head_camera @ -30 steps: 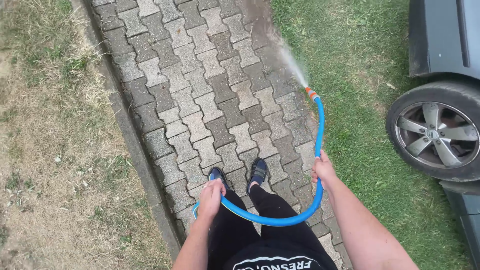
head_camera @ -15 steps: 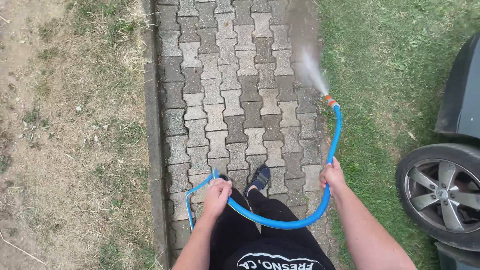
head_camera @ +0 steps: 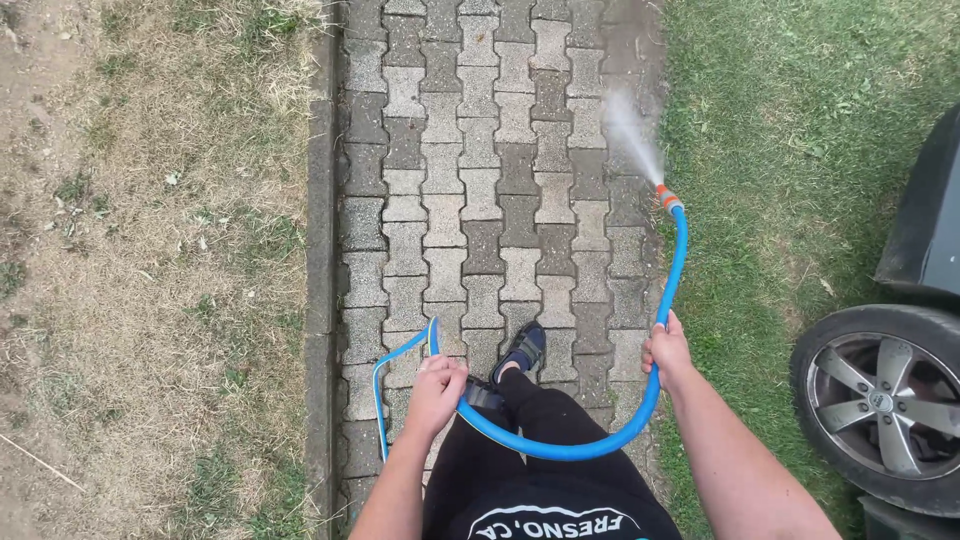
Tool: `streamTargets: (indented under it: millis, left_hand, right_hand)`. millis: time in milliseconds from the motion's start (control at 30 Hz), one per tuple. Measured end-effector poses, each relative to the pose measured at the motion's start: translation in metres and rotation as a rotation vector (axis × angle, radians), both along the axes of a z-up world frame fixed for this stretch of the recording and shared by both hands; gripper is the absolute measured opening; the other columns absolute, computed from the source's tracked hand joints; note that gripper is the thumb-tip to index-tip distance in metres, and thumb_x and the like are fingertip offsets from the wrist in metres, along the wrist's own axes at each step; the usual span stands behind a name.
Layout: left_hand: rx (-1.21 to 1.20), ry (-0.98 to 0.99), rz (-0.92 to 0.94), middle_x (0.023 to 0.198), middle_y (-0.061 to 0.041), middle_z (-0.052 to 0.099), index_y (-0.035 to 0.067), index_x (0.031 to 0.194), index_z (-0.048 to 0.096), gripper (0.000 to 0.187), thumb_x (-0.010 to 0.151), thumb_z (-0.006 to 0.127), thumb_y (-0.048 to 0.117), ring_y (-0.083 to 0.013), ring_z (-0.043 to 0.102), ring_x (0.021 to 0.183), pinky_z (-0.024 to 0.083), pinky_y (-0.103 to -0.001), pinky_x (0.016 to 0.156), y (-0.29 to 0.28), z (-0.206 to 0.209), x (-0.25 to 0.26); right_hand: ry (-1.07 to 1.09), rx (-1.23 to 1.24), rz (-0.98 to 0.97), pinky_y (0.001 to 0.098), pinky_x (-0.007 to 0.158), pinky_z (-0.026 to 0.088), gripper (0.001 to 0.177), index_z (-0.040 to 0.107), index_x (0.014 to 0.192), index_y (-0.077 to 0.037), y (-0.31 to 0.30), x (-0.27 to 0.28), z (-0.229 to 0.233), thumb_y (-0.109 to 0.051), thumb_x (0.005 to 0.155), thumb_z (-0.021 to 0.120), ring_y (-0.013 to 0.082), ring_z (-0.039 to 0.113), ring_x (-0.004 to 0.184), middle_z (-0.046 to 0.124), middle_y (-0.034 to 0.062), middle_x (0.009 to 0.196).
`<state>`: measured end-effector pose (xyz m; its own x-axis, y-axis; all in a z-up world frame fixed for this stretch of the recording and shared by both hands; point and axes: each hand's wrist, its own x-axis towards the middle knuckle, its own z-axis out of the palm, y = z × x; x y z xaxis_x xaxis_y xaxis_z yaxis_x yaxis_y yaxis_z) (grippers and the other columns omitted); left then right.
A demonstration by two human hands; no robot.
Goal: The person is spraying water on a stone-paved walkway using a blue garden hose. They move the water stream across the pavers and onto the adjacent grass.
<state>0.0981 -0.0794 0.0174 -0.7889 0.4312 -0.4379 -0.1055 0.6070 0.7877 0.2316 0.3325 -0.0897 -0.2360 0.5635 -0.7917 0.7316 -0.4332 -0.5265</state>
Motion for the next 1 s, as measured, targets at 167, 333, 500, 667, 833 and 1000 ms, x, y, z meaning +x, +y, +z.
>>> streamTargets:
  millis: [167, 333, 500, 667, 833, 1000]
  left_hand:
    - [0.002, 0.103, -0.038, 0.080, -0.005, 0.068, 0.011, 0.056, 0.062, 0.045, 0.097, 0.063, 0.029, -0.0292, 0.062, 0.108, 0.048, -0.041, 0.105, -0.027, 0.004, 0.019]
    - [-0.014, 0.243, -0.079, 0.079, -0.004, 0.068, 0.012, 0.059, 0.068, 0.037, 0.093, 0.068, 0.027, -0.0305, 0.065, 0.105, 0.050, -0.043, 0.106, -0.057, -0.002, 0.045]
    - [-0.031, 0.346, -0.103, 0.083, -0.002, 0.069, 0.016, 0.065, 0.066, 0.039, 0.087, 0.076, 0.046, -0.0325, 0.063, 0.111, 0.035, -0.057, 0.114, -0.079, 0.042, 0.058]
    - [-0.043, 0.259, -0.169, 0.088, 0.005, 0.064, 0.017, 0.076, 0.070, 0.044, 0.079, 0.077, 0.060, -0.0267, 0.053, 0.125, 0.021, -0.057, 0.119, -0.108, 0.060, 0.080]
    - [-0.073, 0.241, -0.204, 0.094, 0.003, 0.065, 0.014, 0.084, 0.068, 0.067, 0.067, 0.072, 0.079, -0.0287, 0.048, 0.129, 0.014, -0.062, 0.121, -0.131, 0.057, 0.103]
    - [-0.013, 0.289, -0.102, 0.082, 0.002, 0.062, 0.013, 0.075, 0.067, 0.070, 0.062, 0.073, 0.082, -0.0256, 0.052, 0.110, 0.023, -0.055, 0.116, -0.144, 0.058, 0.114]
  right_hand:
    - [-0.036, 0.025, -0.006, 0.0318, 0.031, 0.039, 0.055, 0.021, 0.163, -0.024, -0.022, 0.006, -0.004, -0.023, 0.109, 0.034, 0.0171, 0.043, 0.043, 0.044, 0.0070, 0.069]
    - [-0.050, 0.012, 0.004, 0.0322, 0.032, 0.039, 0.057, 0.019, 0.163, -0.026, -0.047, 0.030, -0.053, -0.023, 0.109, 0.035, 0.0183, 0.042, 0.044, 0.044, 0.0092, 0.068]
    - [-0.114, -0.005, 0.074, 0.0386, 0.032, 0.044, 0.060, 0.020, 0.164, -0.027, -0.070, 0.031, -0.083, -0.023, 0.106, 0.038, 0.0228, 0.049, 0.046, 0.059, 0.0204, 0.080]
    - [-0.164, -0.051, 0.087, 0.0344, 0.037, 0.032, 0.058, 0.025, 0.161, -0.037, -0.111, -0.014, -0.020, -0.015, 0.107, 0.028, 0.0176, 0.037, 0.045, 0.055, 0.0159, 0.082]
    - [-0.233, -0.035, 0.158, 0.0330, 0.043, 0.036, 0.057, 0.022, 0.163, -0.040, -0.135, -0.042, 0.019, -0.018, 0.111, 0.032, 0.0164, 0.039, 0.050, 0.060, 0.0122, 0.084]
    - [-0.162, 0.013, 0.165, 0.0335, 0.041, 0.036, 0.060, 0.032, 0.159, -0.033, -0.147, -0.046, 0.018, -0.006, 0.105, 0.031, 0.0178, 0.043, 0.050, 0.057, 0.0153, 0.079]
